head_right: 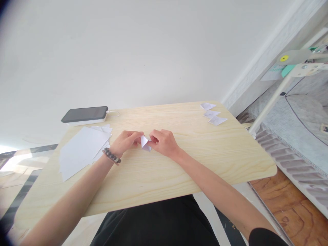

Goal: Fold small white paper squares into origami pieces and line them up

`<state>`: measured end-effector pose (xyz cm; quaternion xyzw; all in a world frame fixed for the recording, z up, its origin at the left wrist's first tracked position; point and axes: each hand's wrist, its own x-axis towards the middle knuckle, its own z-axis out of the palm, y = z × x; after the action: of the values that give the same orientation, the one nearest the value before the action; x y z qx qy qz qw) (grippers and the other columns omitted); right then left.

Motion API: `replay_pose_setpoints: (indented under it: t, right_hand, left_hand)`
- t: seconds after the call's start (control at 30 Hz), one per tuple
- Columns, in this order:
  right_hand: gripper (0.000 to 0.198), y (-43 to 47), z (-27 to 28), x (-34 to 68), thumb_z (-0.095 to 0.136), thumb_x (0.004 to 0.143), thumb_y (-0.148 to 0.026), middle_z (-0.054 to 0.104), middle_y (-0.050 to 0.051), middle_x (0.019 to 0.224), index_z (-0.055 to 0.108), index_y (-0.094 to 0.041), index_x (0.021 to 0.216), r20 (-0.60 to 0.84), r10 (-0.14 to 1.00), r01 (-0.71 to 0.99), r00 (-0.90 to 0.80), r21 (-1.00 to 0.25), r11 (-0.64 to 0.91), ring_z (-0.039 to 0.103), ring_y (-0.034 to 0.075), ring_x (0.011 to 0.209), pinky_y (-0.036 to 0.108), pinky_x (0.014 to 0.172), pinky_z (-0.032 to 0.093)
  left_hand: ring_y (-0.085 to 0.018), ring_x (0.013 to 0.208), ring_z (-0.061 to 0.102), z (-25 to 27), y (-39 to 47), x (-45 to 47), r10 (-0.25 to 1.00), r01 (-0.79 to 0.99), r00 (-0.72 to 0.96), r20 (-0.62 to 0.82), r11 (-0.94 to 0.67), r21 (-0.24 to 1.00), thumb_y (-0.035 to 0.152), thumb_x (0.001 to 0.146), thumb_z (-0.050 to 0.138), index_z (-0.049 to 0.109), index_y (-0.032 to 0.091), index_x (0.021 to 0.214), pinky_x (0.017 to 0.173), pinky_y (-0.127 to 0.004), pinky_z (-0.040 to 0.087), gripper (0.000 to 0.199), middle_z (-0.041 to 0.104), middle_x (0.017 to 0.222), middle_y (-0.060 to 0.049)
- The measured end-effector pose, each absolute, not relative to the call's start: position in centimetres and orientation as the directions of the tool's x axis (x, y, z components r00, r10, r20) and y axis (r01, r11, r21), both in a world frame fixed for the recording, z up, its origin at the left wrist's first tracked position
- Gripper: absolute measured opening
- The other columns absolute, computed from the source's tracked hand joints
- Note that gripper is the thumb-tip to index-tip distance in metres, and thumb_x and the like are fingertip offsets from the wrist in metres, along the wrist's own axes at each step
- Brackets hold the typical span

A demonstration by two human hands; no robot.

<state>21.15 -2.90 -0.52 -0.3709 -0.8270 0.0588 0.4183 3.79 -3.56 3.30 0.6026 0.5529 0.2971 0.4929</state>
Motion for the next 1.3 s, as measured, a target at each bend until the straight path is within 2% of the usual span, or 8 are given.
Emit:
replay_pose_setpoints:
  t: [0.3, 0.43, 0.57, 0.7, 0.87, 1.07, 1.17, 1.3]
  right_hand:
    - [0.012, -3.0, -0.3, 21.2, 0.056, 0.069, -0.018, 0.047, -0.005, 0.056, 0.044, -0.020, 0.068, 0.619, 0.726, 0.463, -0.301, -0.571, 0.678, 0.043, 0.006, 0.050, 0.019, 0.051, 0.035]
    - [0.006, -3.1, 0.1, 21.1, 0.050, 0.074, -0.018, 0.048, -0.004, 0.062, 0.048, -0.020, 0.079, 0.593, 0.740, 0.391, -0.318, -0.629, 0.672, 0.043, 0.007, 0.053, 0.020, 0.052, 0.037]
    - [0.016, -3.1, 0.5, 21.3, 0.043, 0.078, -0.014, 0.053, 0.000, 0.073, 0.053, -0.020, 0.090, 0.623, 0.674, 0.304, -0.396, -0.604, 0.737, 0.044, 0.008, 0.058, 0.021, 0.053, 0.038]
    - [0.018, -3.0, 0.5, 21.5, 0.041, 0.079, -0.013, 0.054, 0.002, 0.078, 0.056, -0.020, 0.087, 0.627, 0.654, 0.264, -0.422, -0.606, 0.751, 0.048, 0.009, 0.064, 0.023, 0.057, 0.040]
    - [0.017, -3.0, 0.5, 21.7, 0.040, 0.080, -0.015, 0.053, 0.003, 0.080, 0.055, -0.018, 0.086, 0.572, 0.708, 0.225, -0.415, -0.689, 0.689, 0.050, 0.011, 0.070, 0.024, 0.060, 0.041]
    - [0.010, -2.9, 0.6, 21.7, 0.044, 0.081, -0.026, 0.047, -0.003, 0.065, 0.047, -0.018, 0.085, 0.388, 0.843, 0.243, -0.372, -0.836, 0.492, 0.043, 0.007, 0.054, 0.021, 0.052, 0.035]
    - [0.017, -2.9, 0.7, 21.6, 0.044, 0.081, -0.031, 0.045, -0.004, 0.059, 0.048, -0.016, 0.075, 0.347, 0.855, 0.321, -0.385, -0.819, 0.476, 0.040, 0.007, 0.052, 0.020, 0.049, 0.031]
    - [0.023, -2.9, 0.7, 21.5, 0.042, 0.082, -0.032, 0.043, -0.004, 0.056, 0.048, -0.016, 0.066, 0.338, 0.840, 0.351, -0.425, -0.793, 0.497, 0.035, 0.006, 0.050, 0.020, 0.048, 0.029]
  left_hand:
    - [-0.012, 0.050, 0.045, 3.2, -3.4, 3.3, 0.948, 0.309, 0.214, -0.235, 0.162, 0.937, 0.048, 0.069, 0.053, 0.049, 0.017, 0.046, 0.052, -0.025, 0.035, 0.039, 0.050, 0.049, 0.001]
    - [-0.013, 0.058, 0.050, 2.6, -3.3, 2.9, 0.945, 0.177, 0.242, -0.221, 0.181, 0.967, 0.046, 0.070, 0.053, 0.055, 0.016, 0.056, 0.058, -0.026, 0.039, 0.033, 0.056, 0.058, -0.001]
    - [-0.015, 0.062, 0.053, 2.5, -3.3, 2.7, 0.935, 0.091, 0.268, -0.234, 0.217, 0.972, 0.044, 0.069, 0.056, 0.060, 0.015, 0.061, 0.060, -0.027, 0.041, 0.031, 0.060, 0.064, -0.003]
    - [-0.018, 0.070, 0.057, 2.4, -3.2, 2.5, 0.925, 0.063, 0.300, -0.234, 0.226, 0.972, 0.044, 0.069, 0.057, 0.064, 0.013, 0.067, 0.064, -0.029, 0.043, 0.031, 0.064, 0.071, -0.006]
    - [-0.019, 0.076, 0.059, 2.2, -3.2, 2.4, 0.920, 0.039, 0.328, -0.215, 0.215, 0.976, 0.044, 0.070, 0.057, 0.066, 0.013, 0.070, 0.069, -0.031, 0.045, 0.032, 0.065, 0.075, -0.006]
    - [-0.020, 0.078, 0.058, 2.2, -3.3, 2.4, 0.939, 0.120, 0.299, -0.168, 0.138, 0.983, 0.048, 0.072, 0.054, 0.067, 0.014, 0.070, 0.070, -0.031, 0.045, 0.036, 0.065, 0.078, -0.006]
    - [-0.018, 0.076, 0.057, 2.1, -3.3, 2.4, 0.942, 0.136, 0.305, -0.137, 0.099, 0.986, 0.048, 0.074, 0.053, 0.067, 0.013, 0.072, 0.068, -0.030, 0.044, 0.037, 0.065, 0.077, -0.006]
    - [-0.017, 0.078, 0.056, 1.8, -3.2, 2.4, 0.949, 0.113, 0.286, -0.135, 0.107, 0.988, 0.046, 0.072, 0.056, 0.066, 0.014, 0.093, 0.068, -0.028, 0.043, 0.040, 0.065, 0.086, -0.006]
